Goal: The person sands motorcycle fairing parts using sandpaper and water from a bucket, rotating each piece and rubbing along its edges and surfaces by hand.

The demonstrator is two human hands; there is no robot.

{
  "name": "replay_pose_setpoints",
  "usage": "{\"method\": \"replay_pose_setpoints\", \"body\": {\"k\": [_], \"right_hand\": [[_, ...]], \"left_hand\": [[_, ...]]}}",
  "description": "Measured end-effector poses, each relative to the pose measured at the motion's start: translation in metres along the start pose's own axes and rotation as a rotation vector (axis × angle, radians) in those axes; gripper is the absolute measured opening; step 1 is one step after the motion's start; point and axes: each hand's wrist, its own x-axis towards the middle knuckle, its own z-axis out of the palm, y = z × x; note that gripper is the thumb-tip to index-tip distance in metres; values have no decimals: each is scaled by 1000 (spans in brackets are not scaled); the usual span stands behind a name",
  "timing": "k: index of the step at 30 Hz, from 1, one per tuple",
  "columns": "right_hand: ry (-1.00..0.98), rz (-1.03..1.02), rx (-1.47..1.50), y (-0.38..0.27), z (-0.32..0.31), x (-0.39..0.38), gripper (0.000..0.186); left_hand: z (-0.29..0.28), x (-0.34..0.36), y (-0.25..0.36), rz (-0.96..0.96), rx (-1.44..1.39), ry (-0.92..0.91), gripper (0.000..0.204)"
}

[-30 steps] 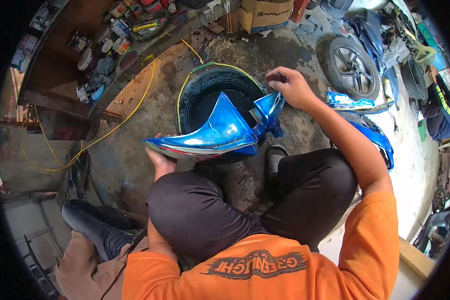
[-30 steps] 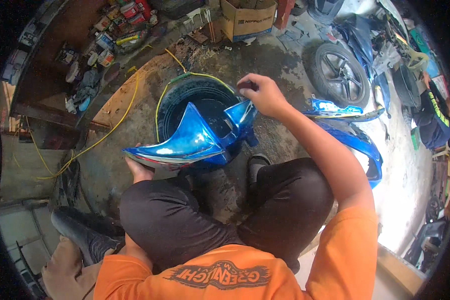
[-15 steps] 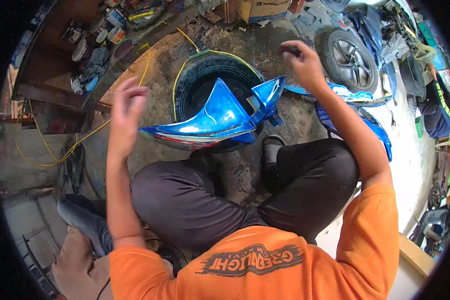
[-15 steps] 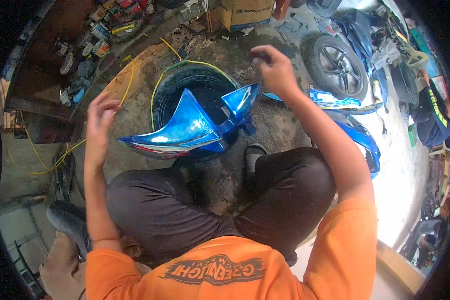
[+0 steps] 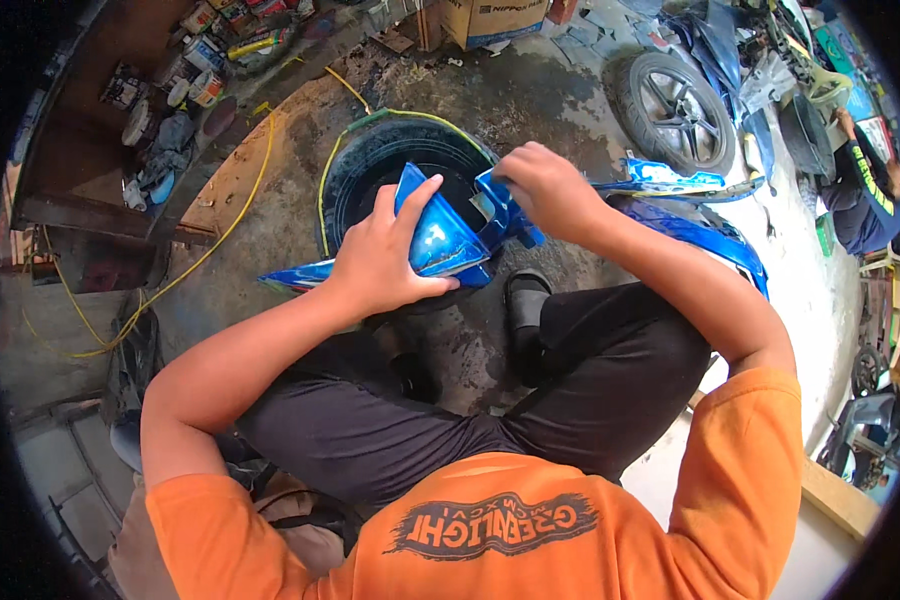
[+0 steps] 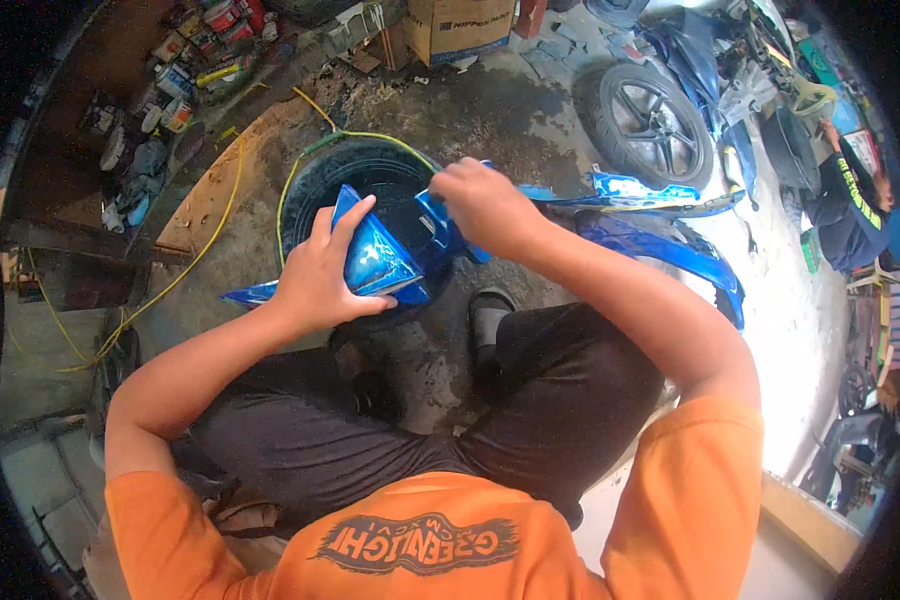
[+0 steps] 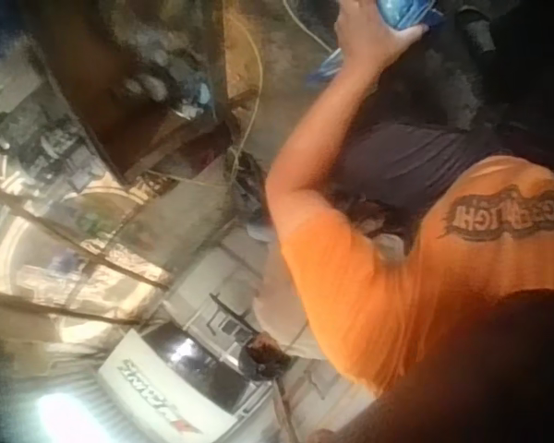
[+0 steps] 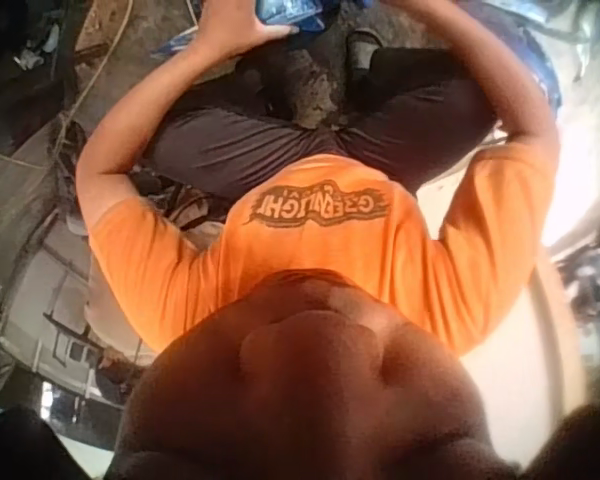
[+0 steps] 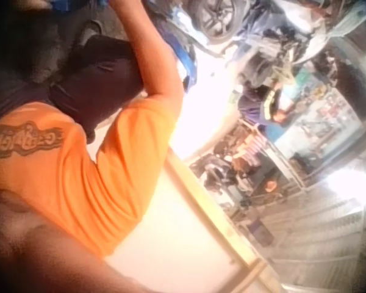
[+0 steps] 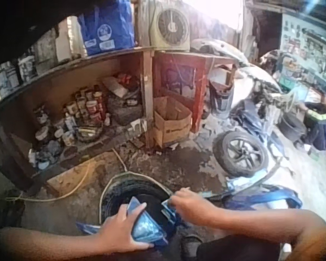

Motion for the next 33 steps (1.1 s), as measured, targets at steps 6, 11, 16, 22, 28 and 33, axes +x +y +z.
{"method": "replay_pose_setpoints", "body": {"k": [6, 11, 16, 22, 28, 33], "right_hand": [[60, -18, -25, 19, -4, 0, 25], [111, 69, -11, 31, -12, 1, 27], [-50, -182, 85, 12, -4, 2, 34], [11, -222, 97, 21, 6, 3, 34], [178, -160, 41, 48, 9, 6, 34], [191, -193, 134, 45, 16, 4, 43]], "left_hand": [[1, 4, -1, 1, -32, 1, 133], [0, 3, -5, -19, -45, 1, 133], [-8, -3, -12, -44, 42, -73, 128], [-4, -2, -21, 25, 12, -52, 126], [0, 1, -22, 36, -8, -23, 123], [-5, 5, -24, 65, -12, 6, 121]]}}
